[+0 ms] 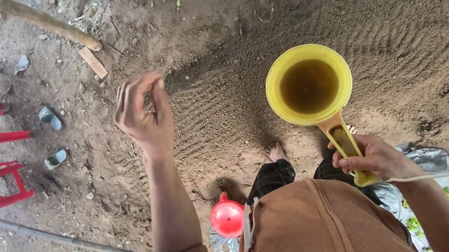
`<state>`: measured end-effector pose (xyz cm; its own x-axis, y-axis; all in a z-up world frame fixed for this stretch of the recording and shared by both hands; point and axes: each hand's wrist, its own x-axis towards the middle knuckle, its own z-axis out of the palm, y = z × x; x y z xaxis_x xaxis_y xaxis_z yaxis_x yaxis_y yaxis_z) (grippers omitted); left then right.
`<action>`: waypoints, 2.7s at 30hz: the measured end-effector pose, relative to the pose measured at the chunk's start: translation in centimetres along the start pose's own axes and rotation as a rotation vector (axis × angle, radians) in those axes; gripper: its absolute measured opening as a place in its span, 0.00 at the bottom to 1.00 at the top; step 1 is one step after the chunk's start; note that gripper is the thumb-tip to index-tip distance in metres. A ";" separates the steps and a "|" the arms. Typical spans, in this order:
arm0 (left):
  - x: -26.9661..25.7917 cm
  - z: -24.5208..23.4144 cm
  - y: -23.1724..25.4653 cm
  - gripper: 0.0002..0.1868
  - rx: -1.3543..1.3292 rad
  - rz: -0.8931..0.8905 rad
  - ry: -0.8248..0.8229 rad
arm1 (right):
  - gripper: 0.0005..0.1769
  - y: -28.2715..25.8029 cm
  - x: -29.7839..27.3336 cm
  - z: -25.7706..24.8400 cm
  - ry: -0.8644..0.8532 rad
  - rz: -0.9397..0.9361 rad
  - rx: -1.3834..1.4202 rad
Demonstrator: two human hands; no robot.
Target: The person is picking seeds from a yellow plastic container and carefully dropping them into pre-made furrows in a soil bed.
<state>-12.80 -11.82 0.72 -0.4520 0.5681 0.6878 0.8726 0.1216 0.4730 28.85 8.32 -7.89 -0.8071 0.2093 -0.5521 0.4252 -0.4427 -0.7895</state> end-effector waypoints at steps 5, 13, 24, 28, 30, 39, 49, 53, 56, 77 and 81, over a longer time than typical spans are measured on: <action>-7.4 2.9 -0.6 0.44 0.579 -0.517 -1.335 | 0.12 -0.4 0.3 1.4 -0.008 0.000 0.024; -6.4 15.2 11.2 0.06 -0.113 -0.208 -0.831 | 0.12 -0.4 0.1 1.7 -0.029 -0.036 -0.041; -11.7 25.4 10.5 0.12 0.208 -0.152 -1.507 | 0.09 1.3 -1.2 0.5 -0.047 -0.066 0.000; -8.2 23.2 12.5 0.18 0.120 -0.042 -1.451 | 0.10 1.8 -1.7 0.3 -0.032 -0.071 0.027; -3.9 20.3 14.7 0.22 0.157 0.019 -1.484 | 0.10 2.0 -2.0 -0.2 -0.020 -0.071 0.033; 3.3 14.4 6.8 0.05 -0.341 0.104 -0.424 | 0.11 0.2 -4.6 -0.9 0.065 -0.105 -0.011; 4.2 11.1 7.9 0.05 -0.494 -0.463 -0.636 | 0.10 1.8 -5.1 -1.7 0.167 -0.091 0.041; -2.0 12.9 10.4 0.12 -0.582 -0.783 -1.267 | 0.10 3.6 -4.7 -2.3 0.154 -0.112 0.066; -3.8 12.8 15.0 0.19 -0.805 -0.934 -1.358 | 0.09 2.2 -4.4 -2.3 0.109 -0.126 0.046; -13.5 19.2 22.3 0.26 -1.470 -1.483 -0.175 | 0.19 -13.7 0.2 -4.2 -0.249 -0.042 -0.806; -17.2 20.3 21.6 0.24 -1.431 -1.543 -0.035 | 0.15 -16.5 5.2 -4.3 -0.291 -0.153 -0.796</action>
<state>17.58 -2.47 -12.04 -0.4791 0.6565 -0.5827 -0.8417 -0.1552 0.5171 19.38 20.49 1.08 -0.9055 -0.0630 -0.4197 0.3764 0.3378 -0.8627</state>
